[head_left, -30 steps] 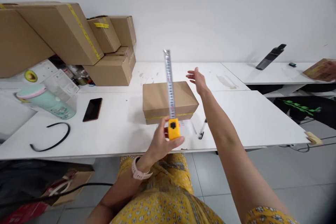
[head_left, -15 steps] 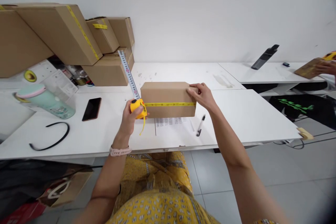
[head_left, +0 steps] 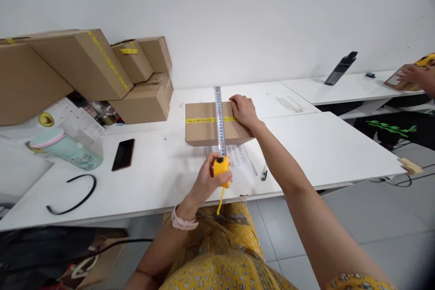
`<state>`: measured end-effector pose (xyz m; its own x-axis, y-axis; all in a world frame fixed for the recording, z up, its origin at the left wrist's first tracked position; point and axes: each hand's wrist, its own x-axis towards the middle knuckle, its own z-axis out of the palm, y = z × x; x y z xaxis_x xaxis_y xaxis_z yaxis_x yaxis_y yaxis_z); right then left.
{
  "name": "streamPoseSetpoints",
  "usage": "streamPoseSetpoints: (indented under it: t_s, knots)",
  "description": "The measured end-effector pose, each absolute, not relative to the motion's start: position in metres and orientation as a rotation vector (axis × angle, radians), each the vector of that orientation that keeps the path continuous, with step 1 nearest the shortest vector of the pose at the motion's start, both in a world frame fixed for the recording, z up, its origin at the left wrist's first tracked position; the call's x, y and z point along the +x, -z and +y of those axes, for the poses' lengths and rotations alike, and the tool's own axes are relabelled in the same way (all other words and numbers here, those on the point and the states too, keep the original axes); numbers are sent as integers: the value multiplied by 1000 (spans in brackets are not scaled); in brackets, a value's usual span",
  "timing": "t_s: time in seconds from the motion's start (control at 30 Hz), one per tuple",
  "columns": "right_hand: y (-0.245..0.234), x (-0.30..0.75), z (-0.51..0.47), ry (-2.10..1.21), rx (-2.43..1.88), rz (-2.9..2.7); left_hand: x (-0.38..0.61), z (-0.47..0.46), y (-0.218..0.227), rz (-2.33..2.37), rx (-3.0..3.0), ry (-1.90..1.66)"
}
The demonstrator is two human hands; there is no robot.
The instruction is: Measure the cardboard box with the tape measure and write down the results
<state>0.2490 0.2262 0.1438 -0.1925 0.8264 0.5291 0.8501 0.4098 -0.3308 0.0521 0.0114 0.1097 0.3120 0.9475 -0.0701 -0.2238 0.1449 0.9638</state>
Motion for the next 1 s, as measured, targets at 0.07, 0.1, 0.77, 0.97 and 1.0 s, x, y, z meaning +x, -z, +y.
streamPoseSetpoints:
  t_s: [0.07,0.1,0.77,0.97,1.0]
  knots:
    - [-144,248,225,59,-1407,-2026,62,3,-98,844,1037,-940]
    - [-145,249,224,59,-1400,-2040,65,1,-95,842,1021,-923]
    - [-142,251,223,78,-1405,-2122,76,9,-51,900,1163,-951]
    - [-137,253,224,152,-1393,-2108,64,-11,-65,862,1099,-1042]
    - [-136,253,222,161,-1391,-2105,59,-15,-68,854,1112,-1117]
